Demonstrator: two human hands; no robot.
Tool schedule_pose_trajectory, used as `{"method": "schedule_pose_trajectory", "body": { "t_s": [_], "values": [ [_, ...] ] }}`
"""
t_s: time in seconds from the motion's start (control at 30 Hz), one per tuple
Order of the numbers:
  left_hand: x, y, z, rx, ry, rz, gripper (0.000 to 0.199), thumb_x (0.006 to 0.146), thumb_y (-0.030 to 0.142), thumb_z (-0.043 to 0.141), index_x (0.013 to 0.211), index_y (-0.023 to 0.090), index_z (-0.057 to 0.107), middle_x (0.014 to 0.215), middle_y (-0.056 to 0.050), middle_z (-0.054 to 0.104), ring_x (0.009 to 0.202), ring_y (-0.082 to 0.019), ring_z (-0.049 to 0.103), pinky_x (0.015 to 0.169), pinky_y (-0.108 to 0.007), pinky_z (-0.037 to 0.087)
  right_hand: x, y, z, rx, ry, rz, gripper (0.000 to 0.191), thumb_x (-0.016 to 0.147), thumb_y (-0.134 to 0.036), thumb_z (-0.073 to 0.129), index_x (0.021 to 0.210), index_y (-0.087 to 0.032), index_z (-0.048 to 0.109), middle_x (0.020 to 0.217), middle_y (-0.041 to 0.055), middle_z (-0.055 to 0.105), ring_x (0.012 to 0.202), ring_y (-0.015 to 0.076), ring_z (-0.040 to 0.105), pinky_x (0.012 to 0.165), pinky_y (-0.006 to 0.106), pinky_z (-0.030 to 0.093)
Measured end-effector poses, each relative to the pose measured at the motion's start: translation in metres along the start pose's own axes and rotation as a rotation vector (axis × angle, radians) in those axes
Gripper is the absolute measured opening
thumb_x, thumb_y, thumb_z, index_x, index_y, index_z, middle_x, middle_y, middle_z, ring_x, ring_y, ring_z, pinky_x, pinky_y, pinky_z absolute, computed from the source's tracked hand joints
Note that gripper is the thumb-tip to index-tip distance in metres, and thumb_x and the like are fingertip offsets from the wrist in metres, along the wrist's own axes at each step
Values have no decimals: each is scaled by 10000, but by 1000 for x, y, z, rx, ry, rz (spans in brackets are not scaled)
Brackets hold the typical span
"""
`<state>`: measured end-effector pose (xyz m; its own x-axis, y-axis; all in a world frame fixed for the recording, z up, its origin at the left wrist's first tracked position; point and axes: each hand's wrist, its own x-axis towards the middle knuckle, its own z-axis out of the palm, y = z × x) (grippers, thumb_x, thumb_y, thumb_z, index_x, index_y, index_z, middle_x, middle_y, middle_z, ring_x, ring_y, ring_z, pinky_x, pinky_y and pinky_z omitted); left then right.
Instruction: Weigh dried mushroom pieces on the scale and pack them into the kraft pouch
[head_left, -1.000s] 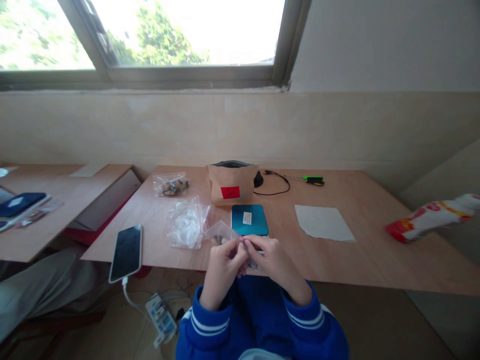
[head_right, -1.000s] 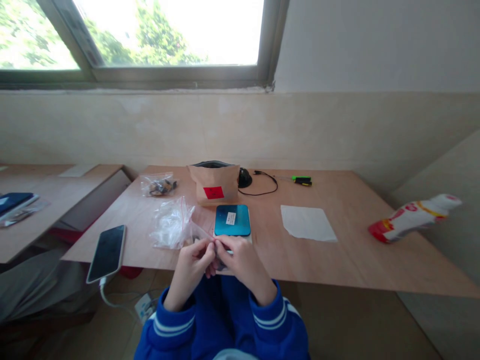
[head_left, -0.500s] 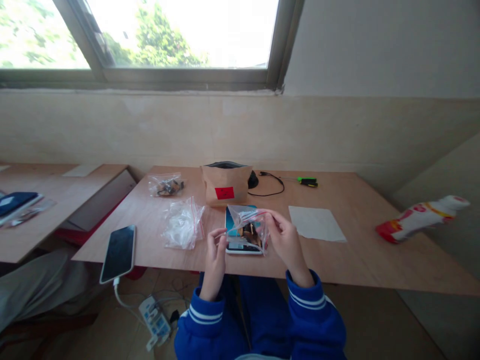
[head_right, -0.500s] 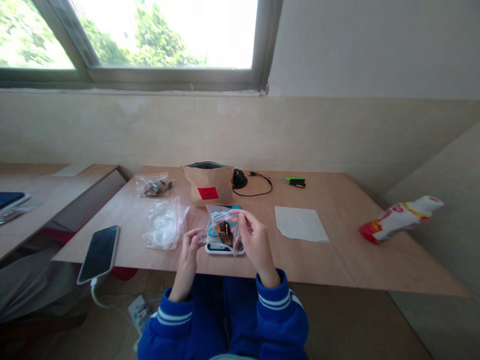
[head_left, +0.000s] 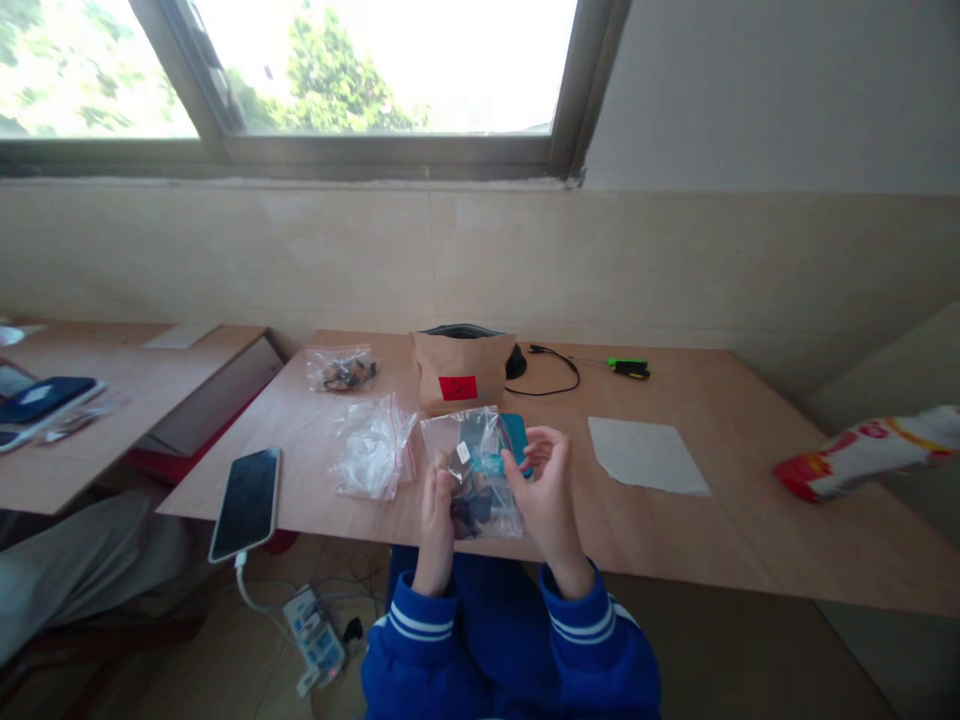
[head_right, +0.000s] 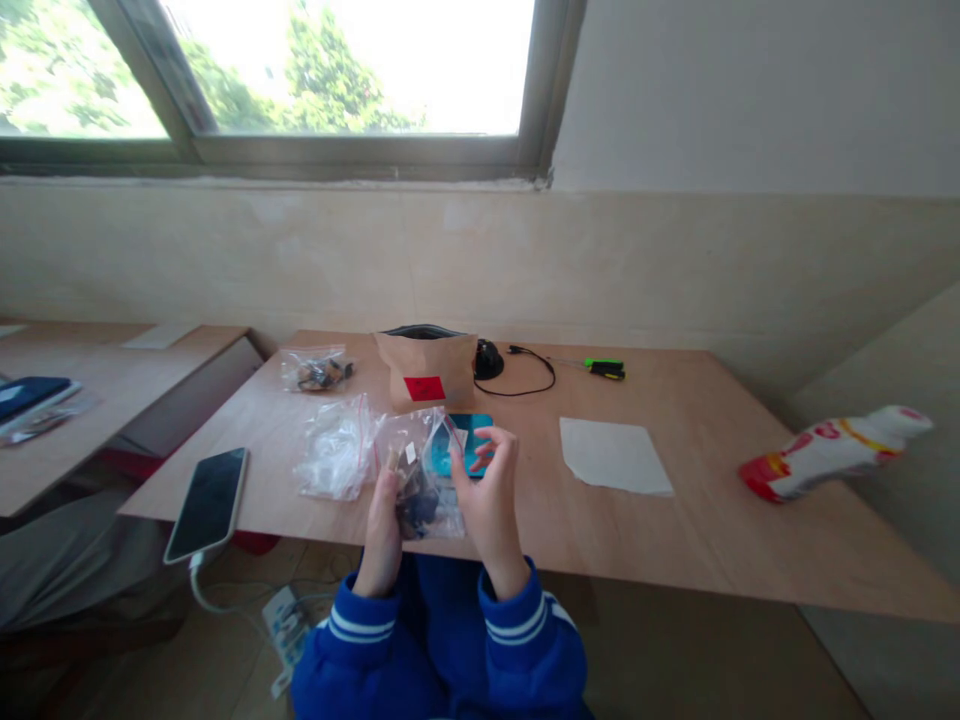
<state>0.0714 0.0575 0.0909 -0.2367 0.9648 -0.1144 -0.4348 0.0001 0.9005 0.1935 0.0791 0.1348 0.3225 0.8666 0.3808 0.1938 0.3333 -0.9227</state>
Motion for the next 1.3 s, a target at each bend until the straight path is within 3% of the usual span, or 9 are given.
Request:
{"method": "schedule_pose_trajectory", "body": {
  "t_s": [0.07,0.17,0.4,0.5,0.63,0.93,1.07,1.2,1.3],
  "values": [
    [2,-1,-4,118,65,48,614,832,616,521,1301,221,531,1350,-63,559,1299,-215,467,1088,-346,371,-5,1,-1,-107,10,-126,186,812,-251,637,963,-218,533,928,29,549,757,130,552,702,285,512],
    [1,3,-9,243,46,120,670,825,683,452,1232,166,580,1262,-101,617,1211,-241,546,1033,-363,425,-12,4,1,-27,-149,-125,118,857,-235,582,974,-222,591,962,40,566,843,143,583,774,293,519],
    [11,21,-7,434,-113,266,630,939,591,236,1242,164,586,1260,-106,625,1204,-227,557,1034,-366,418,-25,30,29,628,-237,434,403,828,-425,632,1198,-271,592,1308,25,591,1217,182,539,1049,334,424],
    [19,31,-1,690,-158,354,591,953,551,239,1227,184,612,1237,-96,639,1197,-238,560,1036,-380,412,-27,38,39,919,-227,672,433,793,-476,647,1175,-273,622,1269,8,634,1186,193,578,1013,356,465],
    [24,48,10,1001,-191,430,531,963,505,245,1228,231,615,1187,-88,645,1104,-249,606,957,-374,458,-26,34,43,1075,-220,855,306,807,-428,615,1053,-259,680,1107,6,719,1085,212,645,880,372,548],
    [29,65,19,1345,-77,421,460,990,403,238,1136,232,639,1132,-73,632,872,-188,647,653,-253,439,-21,35,48,1235,-99,908,231,856,-288,544,1016,-231,700,990,6,753,943,155,693,909,316,527],
    [29,61,19,1402,-14,460,345,956,422,391,1029,216,659,1056,-68,647,862,-187,634,613,-241,399,-23,42,51,1229,-39,920,215,869,-245,515,967,-222,705,950,6,759,917,138,699,883,282,533],
    [29,58,16,1445,53,452,362,965,421,370,896,194,643,954,-65,658,810,-183,627,577,-240,353,-23,42,51,1226,-48,927,231,888,-250,489,982,-217,698,956,15,758,910,145,704,860,294,547],
    [30,60,14,1451,30,442,360,969,423,352,890,204,627,902,-55,667,772,-173,622,568,-233,334,-21,40,50,1206,-57,929,251,899,-265,475,1017,-223,692,971,19,757,919,145,705,851,296,553]
  ]
}}
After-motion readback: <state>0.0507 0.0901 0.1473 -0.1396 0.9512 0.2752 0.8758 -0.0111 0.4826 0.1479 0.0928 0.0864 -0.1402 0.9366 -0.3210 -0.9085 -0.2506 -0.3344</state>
